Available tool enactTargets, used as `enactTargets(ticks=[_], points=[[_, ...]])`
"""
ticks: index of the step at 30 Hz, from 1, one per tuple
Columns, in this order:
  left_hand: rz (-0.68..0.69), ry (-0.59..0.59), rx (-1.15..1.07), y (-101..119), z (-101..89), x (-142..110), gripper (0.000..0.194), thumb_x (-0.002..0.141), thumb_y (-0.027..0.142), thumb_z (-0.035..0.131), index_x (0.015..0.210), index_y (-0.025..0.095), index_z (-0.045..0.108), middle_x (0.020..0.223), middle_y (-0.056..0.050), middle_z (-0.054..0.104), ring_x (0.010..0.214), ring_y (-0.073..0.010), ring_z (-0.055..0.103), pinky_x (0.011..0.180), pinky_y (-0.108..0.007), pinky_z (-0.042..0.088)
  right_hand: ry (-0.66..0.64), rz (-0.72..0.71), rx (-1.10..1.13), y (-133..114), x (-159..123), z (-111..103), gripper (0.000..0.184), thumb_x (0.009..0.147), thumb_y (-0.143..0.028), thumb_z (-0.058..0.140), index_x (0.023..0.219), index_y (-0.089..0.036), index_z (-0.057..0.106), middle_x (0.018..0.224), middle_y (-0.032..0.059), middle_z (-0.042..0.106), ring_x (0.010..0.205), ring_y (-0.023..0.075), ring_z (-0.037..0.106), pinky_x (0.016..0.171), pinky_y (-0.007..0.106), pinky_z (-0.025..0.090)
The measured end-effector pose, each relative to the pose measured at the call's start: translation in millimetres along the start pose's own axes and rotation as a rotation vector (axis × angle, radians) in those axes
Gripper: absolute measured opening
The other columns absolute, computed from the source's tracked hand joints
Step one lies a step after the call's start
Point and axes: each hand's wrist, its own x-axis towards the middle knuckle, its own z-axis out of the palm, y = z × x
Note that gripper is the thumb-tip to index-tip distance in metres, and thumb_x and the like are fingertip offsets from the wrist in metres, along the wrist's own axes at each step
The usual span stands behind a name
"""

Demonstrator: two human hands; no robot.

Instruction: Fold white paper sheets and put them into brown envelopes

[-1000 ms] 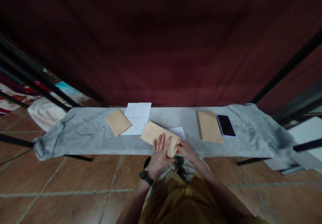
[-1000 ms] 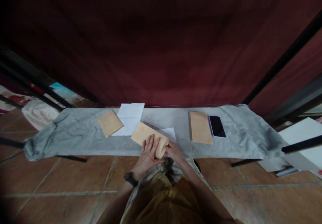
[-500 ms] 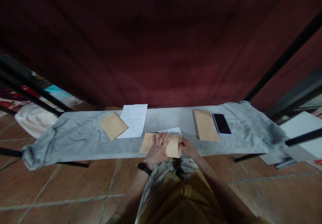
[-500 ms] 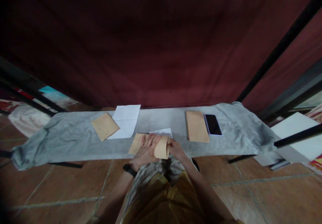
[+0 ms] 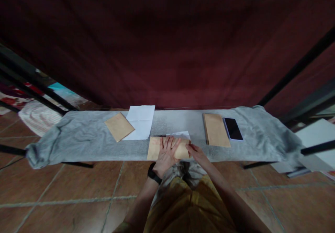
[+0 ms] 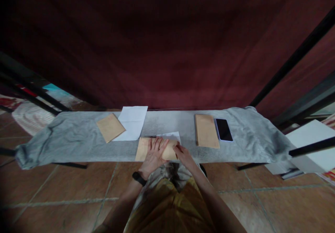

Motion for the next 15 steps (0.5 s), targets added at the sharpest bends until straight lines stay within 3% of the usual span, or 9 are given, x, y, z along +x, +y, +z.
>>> enactTargets(ticks=[4, 9, 13, 15], points=[[0.051, -0.018, -0.019, 6.1, 3.1, -4.1, 0.093, 0.081, 0.053, 0.074, 0.159, 0.029, 0.031, 0.158, -0.016, 0.041, 0.149, -0.0389, 0.030, 0.123, -0.065, 0.010, -0.154, 0.064, 0.206, -1.9, -2.1, 4.8, 0.067, 0.069, -0.072, 0.073, 0.111, -0.020, 0.074, 0.116, 0.0091, 0.075, 0.109, 0.0314, 0.067, 0.099, 0.045, 0.050], [0.082, -0.072, -0.036, 4.1, 2.3, -9.8, 0.104, 0.073, 0.062, 0.079, 0.159, 0.030, 0.030, 0.163, -0.016, 0.034, 0.151, -0.0399, 0.026, 0.122, -0.068, 0.010, -0.150, 0.122, 0.294, -0.4, -4.9, 2.2, 0.064, 0.066, -0.071, 0.077, 0.103, -0.020, 0.076, 0.108, 0.0107, 0.077, 0.103, 0.0325, 0.069, 0.094, 0.047, 0.052], [0.094, -0.118, -0.025, -9.3, -3.2, -14.0, 0.111, 0.070, 0.067, 0.078, 0.160, 0.028, 0.027, 0.170, -0.017, 0.017, 0.155, -0.0417, 0.017, 0.121, -0.069, 0.007, -0.163, 0.136, 0.320, 10.3, -3.8, -4.4, 0.062, 0.065, -0.069, 0.079, 0.100, -0.019, 0.076, 0.105, 0.0118, 0.077, 0.104, 0.0334, 0.069, 0.094, 0.047, 0.053], [0.086, -0.141, -0.013, -16.6, -5.5, -16.2, 0.111, 0.071, 0.067, 0.077, 0.161, 0.028, 0.027, 0.170, -0.018, 0.017, 0.155, -0.0419, 0.016, 0.120, -0.070, 0.005, -0.169, 0.142, 0.334, 15.6, -3.9, -9.3, 0.064, 0.066, -0.069, 0.079, 0.104, -0.019, 0.075, 0.109, 0.0125, 0.077, 0.107, 0.0335, 0.069, 0.094, 0.046, 0.053]])
